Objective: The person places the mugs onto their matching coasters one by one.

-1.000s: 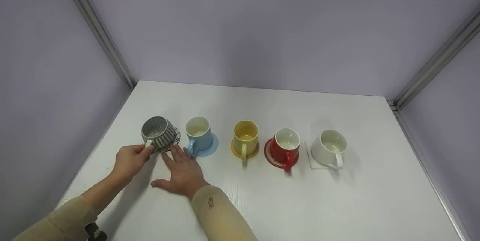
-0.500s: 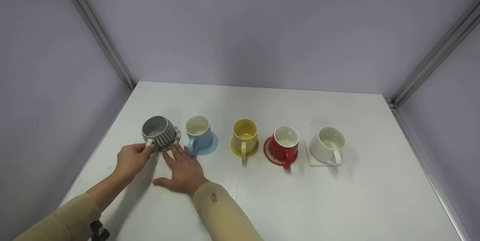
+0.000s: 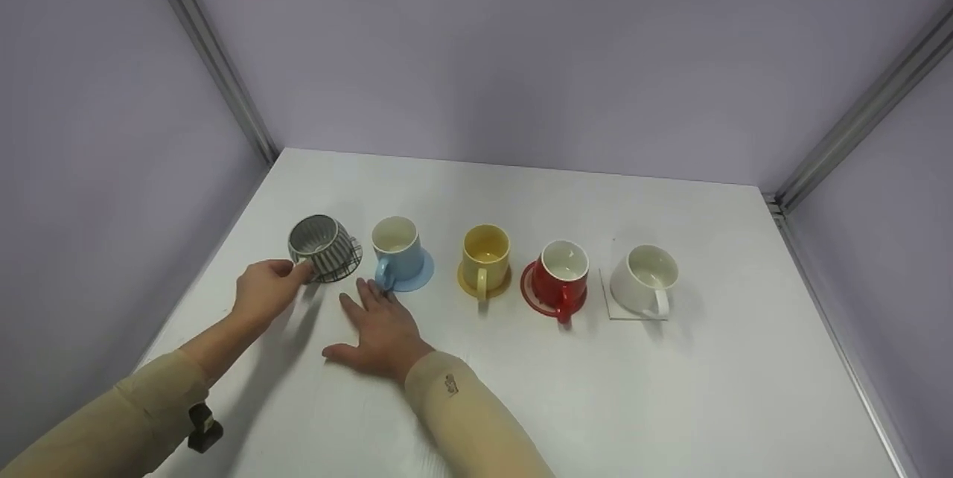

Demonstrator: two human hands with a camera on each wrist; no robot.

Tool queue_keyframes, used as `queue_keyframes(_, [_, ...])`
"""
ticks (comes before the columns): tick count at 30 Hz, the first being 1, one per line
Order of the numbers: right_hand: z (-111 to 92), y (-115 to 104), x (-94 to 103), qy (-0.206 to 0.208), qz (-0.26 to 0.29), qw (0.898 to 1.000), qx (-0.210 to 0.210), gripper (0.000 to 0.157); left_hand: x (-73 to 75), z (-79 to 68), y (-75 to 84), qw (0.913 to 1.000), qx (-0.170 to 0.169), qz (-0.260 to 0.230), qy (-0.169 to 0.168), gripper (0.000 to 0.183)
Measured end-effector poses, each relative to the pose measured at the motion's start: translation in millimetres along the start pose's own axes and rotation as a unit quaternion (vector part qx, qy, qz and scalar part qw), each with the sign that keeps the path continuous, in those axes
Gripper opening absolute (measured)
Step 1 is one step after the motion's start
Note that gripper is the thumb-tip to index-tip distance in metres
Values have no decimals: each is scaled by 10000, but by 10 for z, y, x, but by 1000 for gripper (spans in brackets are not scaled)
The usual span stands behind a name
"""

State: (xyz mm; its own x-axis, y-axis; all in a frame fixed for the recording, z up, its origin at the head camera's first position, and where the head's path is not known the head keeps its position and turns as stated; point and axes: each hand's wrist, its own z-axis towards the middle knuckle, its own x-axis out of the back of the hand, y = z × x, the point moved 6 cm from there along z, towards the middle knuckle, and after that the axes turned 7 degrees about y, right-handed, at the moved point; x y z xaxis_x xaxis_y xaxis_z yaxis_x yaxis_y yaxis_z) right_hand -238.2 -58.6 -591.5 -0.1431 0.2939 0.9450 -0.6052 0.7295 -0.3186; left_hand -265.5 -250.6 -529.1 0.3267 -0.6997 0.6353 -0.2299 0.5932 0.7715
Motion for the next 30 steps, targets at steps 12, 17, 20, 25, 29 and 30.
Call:
queue_keyframes(12, [-244,161,73,-117,-37,9999,53,94,29,255,319,9997,-106,121,-195,65])
queue_keyframes(17, [-281,318,236,-52,-366,9993,10,93,28,332,501,9984,-512,184,-162,76])
queue_keyframes(20, [-308,390,332,-12,-498,9988,32,94,22,347,591,9966,-762,248,-185,83])
queue_keyframes(25, [-362,470,559,11,-411,9991,-122,95,-38,334,734,9920,-1141,433,-337,90])
queue_keyframes(29, [-410,560,830,253,-262,9986,-378,94,-137,298,863,9834,-1539,789,-543,96])
queue_keyframes(30, [-422,592,902,339,-255,9981,-450,94,-163,292,892,9806,-1655,891,-563,97])
